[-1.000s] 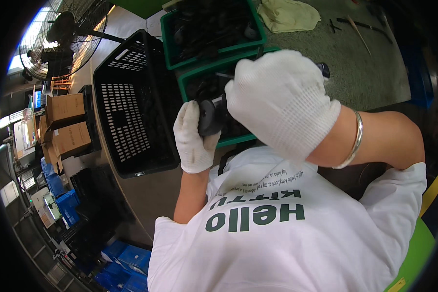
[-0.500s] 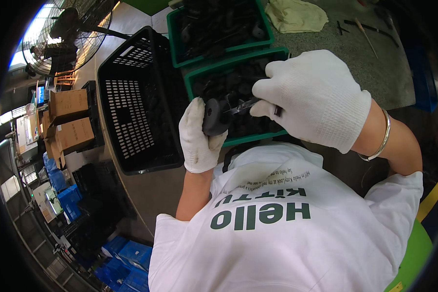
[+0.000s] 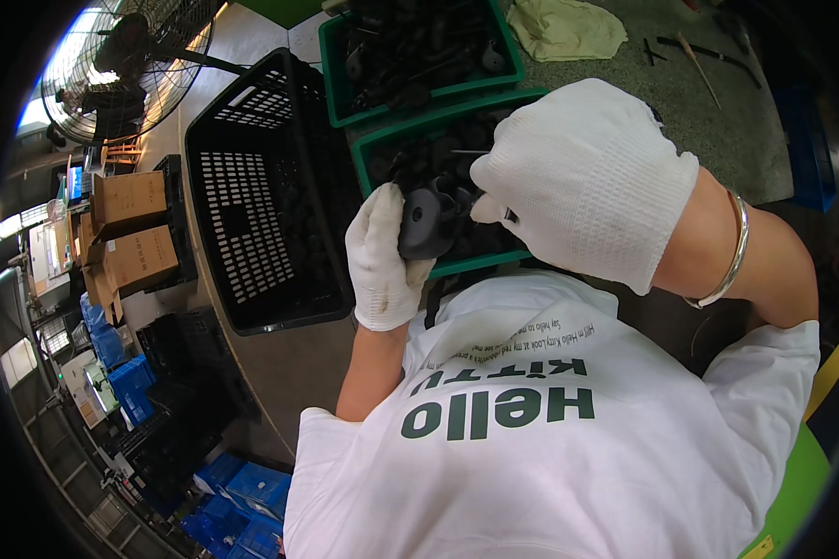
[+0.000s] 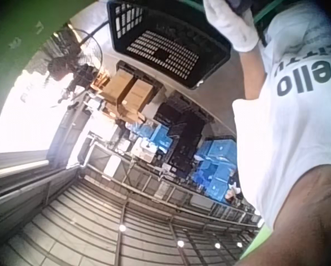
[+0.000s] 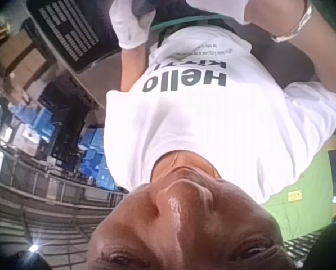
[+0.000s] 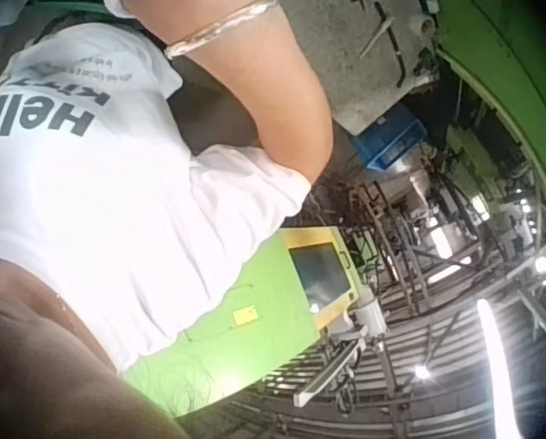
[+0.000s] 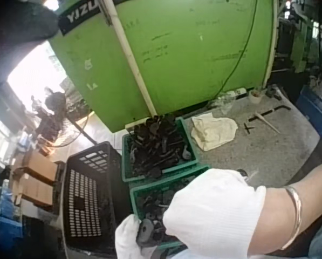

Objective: Inspecting small black rubber or plastic components for defects in a manufacturing facility.

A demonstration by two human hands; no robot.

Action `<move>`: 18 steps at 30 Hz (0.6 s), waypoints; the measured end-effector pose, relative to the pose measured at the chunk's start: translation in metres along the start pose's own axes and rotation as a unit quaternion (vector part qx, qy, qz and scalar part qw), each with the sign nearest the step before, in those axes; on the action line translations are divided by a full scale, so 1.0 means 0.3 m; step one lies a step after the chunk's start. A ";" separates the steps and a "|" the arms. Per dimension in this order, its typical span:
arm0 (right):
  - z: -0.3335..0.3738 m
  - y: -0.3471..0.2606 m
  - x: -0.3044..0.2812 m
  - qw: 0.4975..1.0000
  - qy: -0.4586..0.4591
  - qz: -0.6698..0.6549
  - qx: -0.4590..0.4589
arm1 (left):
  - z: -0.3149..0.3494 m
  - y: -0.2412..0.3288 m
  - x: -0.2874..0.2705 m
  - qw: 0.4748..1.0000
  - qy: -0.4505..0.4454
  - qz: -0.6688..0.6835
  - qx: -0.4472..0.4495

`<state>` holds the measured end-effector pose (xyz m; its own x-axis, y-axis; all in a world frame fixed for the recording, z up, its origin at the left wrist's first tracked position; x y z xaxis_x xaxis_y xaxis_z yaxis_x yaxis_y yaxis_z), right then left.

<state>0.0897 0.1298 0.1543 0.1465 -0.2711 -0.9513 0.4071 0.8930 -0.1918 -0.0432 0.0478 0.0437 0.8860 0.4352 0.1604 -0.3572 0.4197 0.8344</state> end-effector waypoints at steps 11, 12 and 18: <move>0.038 0.087 0.035 0.986 0.137 0.036 0.086 | 0.000 -0.008 -0.027 0.993 0.005 -0.085 0.079; 0.047 0.085 0.025 0.983 0.159 0.037 0.084 | 0.004 -0.007 -0.028 0.992 0.006 -0.094 0.087; 0.079 0.070 0.030 0.982 0.171 0.021 0.074 | 0.008 -0.013 -0.040 0.995 -0.079 0.059 0.005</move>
<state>0.1209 0.1375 0.1475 -0.1348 -0.0754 -0.9880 0.5378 0.8319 -0.1368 -0.0519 0.0391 0.0397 0.8737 0.3503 0.3375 -0.4590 0.3644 0.8103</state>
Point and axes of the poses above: each hand's wrist, its own z-axis away from the middle knuckle, its own x-axis out of the palm, y = z × x, the point moved 6 cm from there along -z, towards the middle knuckle, and after that the axes turned 8 degrees about -x, right-handed, at the moved point
